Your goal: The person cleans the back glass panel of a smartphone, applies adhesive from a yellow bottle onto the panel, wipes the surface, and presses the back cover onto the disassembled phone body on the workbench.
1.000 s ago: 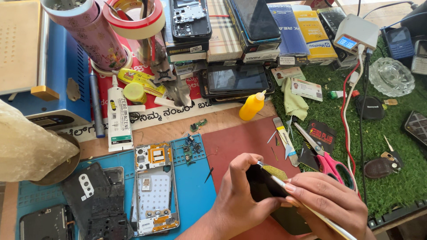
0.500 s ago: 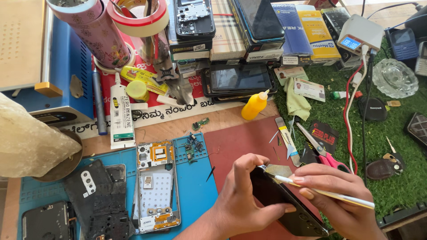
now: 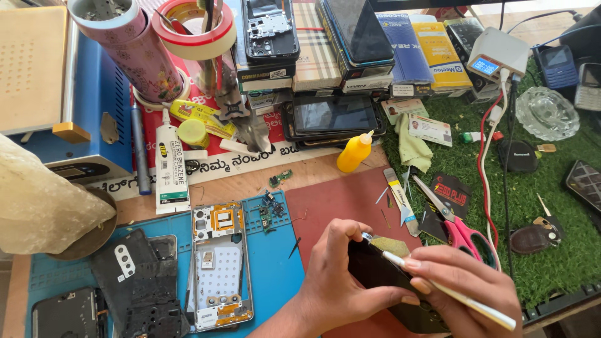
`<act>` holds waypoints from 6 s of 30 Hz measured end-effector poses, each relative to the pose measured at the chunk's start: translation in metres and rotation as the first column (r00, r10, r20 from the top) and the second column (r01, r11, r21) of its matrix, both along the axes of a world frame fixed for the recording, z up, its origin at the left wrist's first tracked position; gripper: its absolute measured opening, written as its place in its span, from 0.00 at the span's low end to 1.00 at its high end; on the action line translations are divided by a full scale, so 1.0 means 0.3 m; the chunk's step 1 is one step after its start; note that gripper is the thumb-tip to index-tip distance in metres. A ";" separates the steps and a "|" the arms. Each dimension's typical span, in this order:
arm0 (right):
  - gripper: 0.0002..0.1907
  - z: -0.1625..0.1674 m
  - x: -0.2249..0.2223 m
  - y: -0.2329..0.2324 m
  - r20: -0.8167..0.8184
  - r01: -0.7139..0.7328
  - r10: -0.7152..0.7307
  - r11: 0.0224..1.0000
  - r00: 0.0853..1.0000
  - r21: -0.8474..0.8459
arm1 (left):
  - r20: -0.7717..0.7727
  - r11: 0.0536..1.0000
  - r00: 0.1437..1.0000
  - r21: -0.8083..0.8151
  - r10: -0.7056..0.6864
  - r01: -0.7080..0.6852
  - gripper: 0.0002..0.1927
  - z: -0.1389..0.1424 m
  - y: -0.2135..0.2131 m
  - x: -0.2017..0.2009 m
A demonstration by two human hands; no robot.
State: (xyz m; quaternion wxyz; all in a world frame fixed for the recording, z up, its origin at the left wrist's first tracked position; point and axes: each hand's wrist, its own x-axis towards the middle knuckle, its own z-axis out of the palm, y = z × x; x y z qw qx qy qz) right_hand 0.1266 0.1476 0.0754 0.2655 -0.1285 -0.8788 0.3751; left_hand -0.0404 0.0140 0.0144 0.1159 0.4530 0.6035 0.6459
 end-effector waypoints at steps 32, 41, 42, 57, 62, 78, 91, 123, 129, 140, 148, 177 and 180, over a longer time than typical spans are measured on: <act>0.10 0.090 -0.079 -0.095 -0.024 0.086 -0.084 0.872 0.996 0.482 | 0.008 0.993 0.993 -0.022 0.114 -0.113 0.39 -0.011 0.016 0.033; 0.07 0.129 -0.050 -0.058 0.111 0.103 -0.129 0.972 0.985 0.212 | -0.046 0.995 0.994 0.011 0.097 -0.097 0.44 -0.007 0.004 0.018; 0.08 0.135 -0.048 -0.051 0.131 0.079 -0.106 0.977 0.986 0.199 | -0.043 0.996 0.995 0.009 0.089 -0.089 0.44 -0.006 0.000 0.016; 0.11 0.084 -0.017 -0.005 0.090 0.011 -0.022 0.993 0.996 0.121 | -0.056 0.998 0.998 0.064 0.022 -0.019 0.47 0.003 -0.007 0.000; 0.12 0.020 0.005 -0.036 -0.011 0.045 -0.044 0.980 0.999 0.194 | -0.037 0.999 0.999 0.044 0.004 -0.002 0.45 -0.003 -0.009 0.002; 0.15 -0.007 -0.015 -0.033 -0.089 -0.042 0.059 0.982 0.994 0.185 | 0.010 0.999 0.999 0.035 -0.036 0.035 0.42 0.007 -0.024 0.003; 0.12 0.029 -0.014 0.031 0.014 -0.156 0.158 0.982 0.987 -0.111 | -0.025 0.994 0.995 0.032 -0.101 0.102 0.45 -0.011 -0.028 -0.010; 0.12 -0.004 -0.107 -0.072 0.096 -0.024 0.031 0.997 0.995 -0.071 | -0.050 0.985 0.993 -0.145 -0.104 0.095 0.35 0.098 -0.170 -0.076; 0.11 -0.007 -0.106 -0.083 0.080 -0.022 0.029 0.996 0.996 -0.091 | -0.241 0.987 0.968 -0.154 -0.076 0.039 0.36 0.110 -0.183 -0.093; 0.11 -0.011 -0.105 -0.091 0.090 -0.034 0.041 0.997 0.995 -0.075 | -0.541 0.987 0.841 -0.130 0.012 -0.098 0.30 0.095 -0.197 -0.119; 0.11 -0.013 -0.103 -0.093 0.073 -0.038 0.041 0.998 0.996 -0.052 | -0.607 0.985 0.794 -0.117 0.033 -0.130 0.29 0.096 -0.201 -0.126; 0.12 -0.011 -0.112 -0.129 0.047 -0.017 0.014 0.998 0.999 0.059 | -0.592 0.979 0.805 -0.131 0.049 -0.155 0.25 0.116 -0.200 -0.144; 0.12 -0.011 -0.109 -0.137 0.046 0.006 -0.010 0.997 0.999 0.073 | -0.585 0.981 0.811 -0.142 0.026 -0.133 0.26 0.115 -0.196 -0.146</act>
